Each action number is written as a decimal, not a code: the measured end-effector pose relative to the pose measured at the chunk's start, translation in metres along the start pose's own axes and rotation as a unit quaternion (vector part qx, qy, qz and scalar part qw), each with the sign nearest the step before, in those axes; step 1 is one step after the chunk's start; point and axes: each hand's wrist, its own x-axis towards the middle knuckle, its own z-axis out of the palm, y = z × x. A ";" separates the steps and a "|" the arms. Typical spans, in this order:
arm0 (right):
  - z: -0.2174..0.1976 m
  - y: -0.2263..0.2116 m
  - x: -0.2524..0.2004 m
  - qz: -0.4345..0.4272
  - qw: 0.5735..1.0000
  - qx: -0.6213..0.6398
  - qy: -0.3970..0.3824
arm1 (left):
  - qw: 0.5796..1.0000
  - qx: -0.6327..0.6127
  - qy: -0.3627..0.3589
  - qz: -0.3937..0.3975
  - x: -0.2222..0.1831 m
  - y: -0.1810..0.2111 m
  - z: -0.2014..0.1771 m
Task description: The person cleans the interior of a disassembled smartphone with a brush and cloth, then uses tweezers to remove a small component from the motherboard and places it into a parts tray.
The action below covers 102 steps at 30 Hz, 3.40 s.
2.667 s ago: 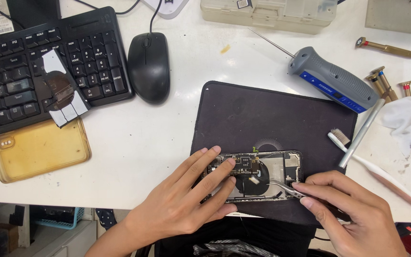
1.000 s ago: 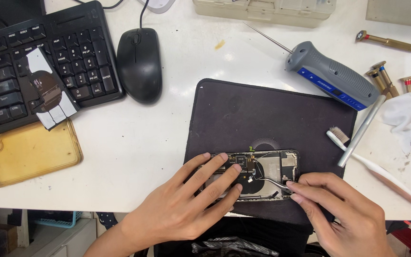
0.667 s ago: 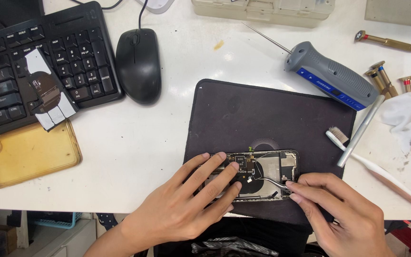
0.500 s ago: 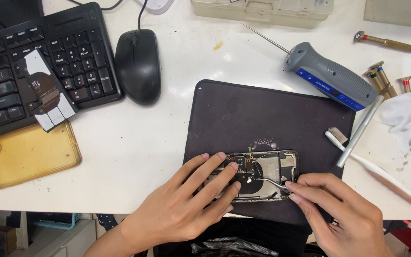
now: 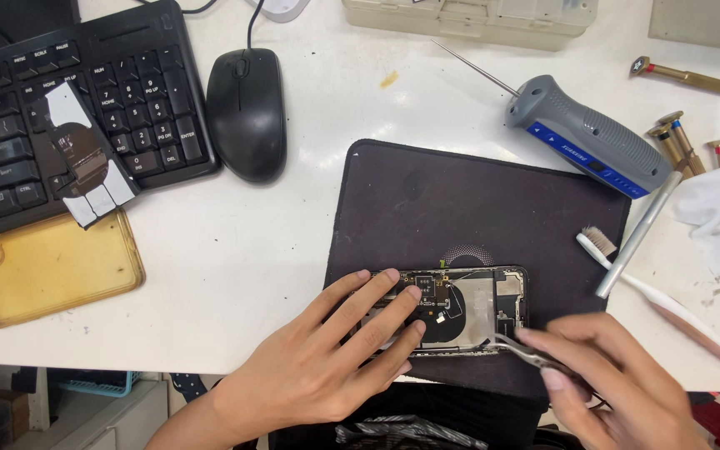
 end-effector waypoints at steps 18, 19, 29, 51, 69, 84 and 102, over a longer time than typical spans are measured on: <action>0.014 -0.035 0.056 -0.241 0.962 -0.119 0.046 | 0.999 0.000 -0.017 -0.040 0.003 -0.002 0.001; 0.014 -0.037 0.061 -0.251 0.959 -0.126 0.041 | 0.999 0.008 -0.015 -0.032 0.003 -0.002 0.000; 0.019 -0.036 0.084 -0.277 0.952 -0.117 0.051 | 0.999 0.049 -0.013 -0.017 0.003 -0.002 0.003; 0.018 -0.030 0.081 -0.277 0.952 -0.122 0.050 | 0.998 0.031 -0.042 -0.029 0.017 0.007 -0.018; 0.018 -0.036 0.086 -0.301 0.944 -0.136 -0.007 | 0.996 -0.033 0.061 -0.064 0.001 -0.010 -0.011; 0.015 -0.039 0.095 -0.319 0.936 -0.146 -0.017 | 0.997 0.004 0.073 -0.036 0.007 -0.010 -0.010; 0.019 -0.041 0.091 -0.326 0.917 -0.229 -0.016 | 0.997 0.025 -0.013 -0.066 0.009 0.001 -0.002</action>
